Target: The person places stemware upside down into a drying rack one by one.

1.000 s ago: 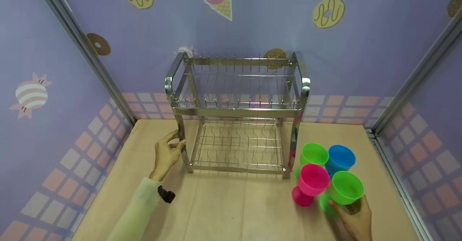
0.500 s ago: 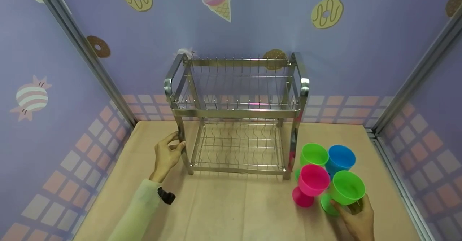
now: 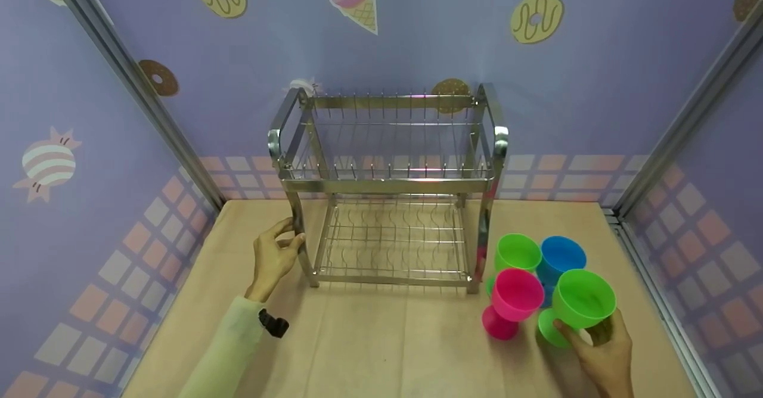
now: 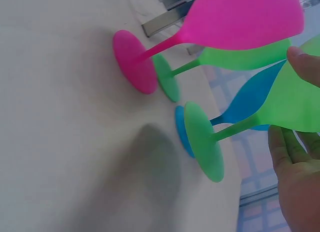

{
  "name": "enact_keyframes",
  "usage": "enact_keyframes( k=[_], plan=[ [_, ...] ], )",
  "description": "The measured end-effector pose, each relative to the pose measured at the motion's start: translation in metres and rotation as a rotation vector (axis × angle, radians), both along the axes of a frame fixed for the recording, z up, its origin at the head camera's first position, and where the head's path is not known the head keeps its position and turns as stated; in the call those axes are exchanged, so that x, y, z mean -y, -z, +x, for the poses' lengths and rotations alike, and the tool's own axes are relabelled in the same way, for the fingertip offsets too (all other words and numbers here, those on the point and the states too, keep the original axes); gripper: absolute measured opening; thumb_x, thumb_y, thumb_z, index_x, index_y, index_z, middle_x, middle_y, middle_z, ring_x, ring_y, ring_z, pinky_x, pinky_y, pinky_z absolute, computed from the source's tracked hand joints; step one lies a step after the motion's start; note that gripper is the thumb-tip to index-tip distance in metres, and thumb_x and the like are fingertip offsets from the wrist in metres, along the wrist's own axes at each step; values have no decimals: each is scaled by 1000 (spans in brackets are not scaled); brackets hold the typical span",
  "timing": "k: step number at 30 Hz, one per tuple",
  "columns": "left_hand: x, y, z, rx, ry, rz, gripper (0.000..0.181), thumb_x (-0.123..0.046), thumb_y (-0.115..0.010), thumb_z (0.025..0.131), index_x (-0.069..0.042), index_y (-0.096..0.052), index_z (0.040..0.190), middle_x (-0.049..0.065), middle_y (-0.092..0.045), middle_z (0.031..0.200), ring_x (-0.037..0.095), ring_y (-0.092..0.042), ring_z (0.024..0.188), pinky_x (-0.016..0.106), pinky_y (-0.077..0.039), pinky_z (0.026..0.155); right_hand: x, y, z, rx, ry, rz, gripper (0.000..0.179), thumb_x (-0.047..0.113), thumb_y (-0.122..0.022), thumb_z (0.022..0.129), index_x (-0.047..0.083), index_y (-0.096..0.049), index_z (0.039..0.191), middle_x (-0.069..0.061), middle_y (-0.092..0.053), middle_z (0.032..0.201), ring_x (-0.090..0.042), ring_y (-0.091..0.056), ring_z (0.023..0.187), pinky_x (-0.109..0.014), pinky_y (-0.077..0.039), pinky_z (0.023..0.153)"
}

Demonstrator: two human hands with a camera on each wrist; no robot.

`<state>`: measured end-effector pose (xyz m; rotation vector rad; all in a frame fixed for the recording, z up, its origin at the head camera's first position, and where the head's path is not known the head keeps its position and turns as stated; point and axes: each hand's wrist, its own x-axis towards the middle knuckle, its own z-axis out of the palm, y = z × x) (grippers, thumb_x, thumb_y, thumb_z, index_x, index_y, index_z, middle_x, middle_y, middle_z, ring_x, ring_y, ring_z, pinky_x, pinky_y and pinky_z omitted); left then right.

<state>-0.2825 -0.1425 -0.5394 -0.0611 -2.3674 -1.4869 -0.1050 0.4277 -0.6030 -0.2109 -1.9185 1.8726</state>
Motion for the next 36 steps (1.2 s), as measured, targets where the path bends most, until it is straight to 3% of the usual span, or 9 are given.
enact_keyframes(
  k=[5,10,18,25,34,36],
  plan=[
    [0,-1,-2,-3,-4,18,42,5,-78,93,1,-71,134,24,-75,125,42,-79,100,45,-68,82,0,-23,1,-21,28,52,88,-33,-74,76,-1,-48,155,2,-64,133,-2,-66,120,-7,-51,100],
    [2,-2,-2,-12,2,30,40,5,-78,93,2,-71,133,25,-75,122,43,-79,100,44,-68,83,2,-49,1,-18,50,169,88,-30,-75,78,0,-48,155,3,-64,134,-2,-65,122,-6,-49,100],
    [9,-9,2,19,56,86,36,1,-76,96,0,-70,131,22,-74,127,42,-77,106,45,-67,89,9,-98,-7,-116,-3,328,93,-37,-75,69,-8,-48,153,-4,-66,135,-10,-65,124,-11,-49,107],
    [16,-28,15,-18,99,102,40,-3,-76,96,1,-67,135,21,-70,133,44,-74,114,51,-63,99,19,-125,-25,-344,-113,518,99,-40,-78,54,-16,-50,146,-1,-69,130,-7,-69,111,-9,-54,99],
    [5,-61,38,-78,191,111,43,-3,-77,97,2,-65,137,23,-67,137,43,-73,116,50,-63,100,61,-156,-40,-385,-109,779,100,-21,-97,49,-3,-65,142,19,-67,133,10,-64,111,-2,-49,94],
    [1,-67,43,-90,220,112,42,-4,-77,97,0,-66,137,22,-67,137,42,-73,116,49,-64,99,71,-162,-45,-404,-108,827,99,-16,-99,49,0,-66,141,13,-70,129,13,-61,110,-1,-49,92]
  ],
)
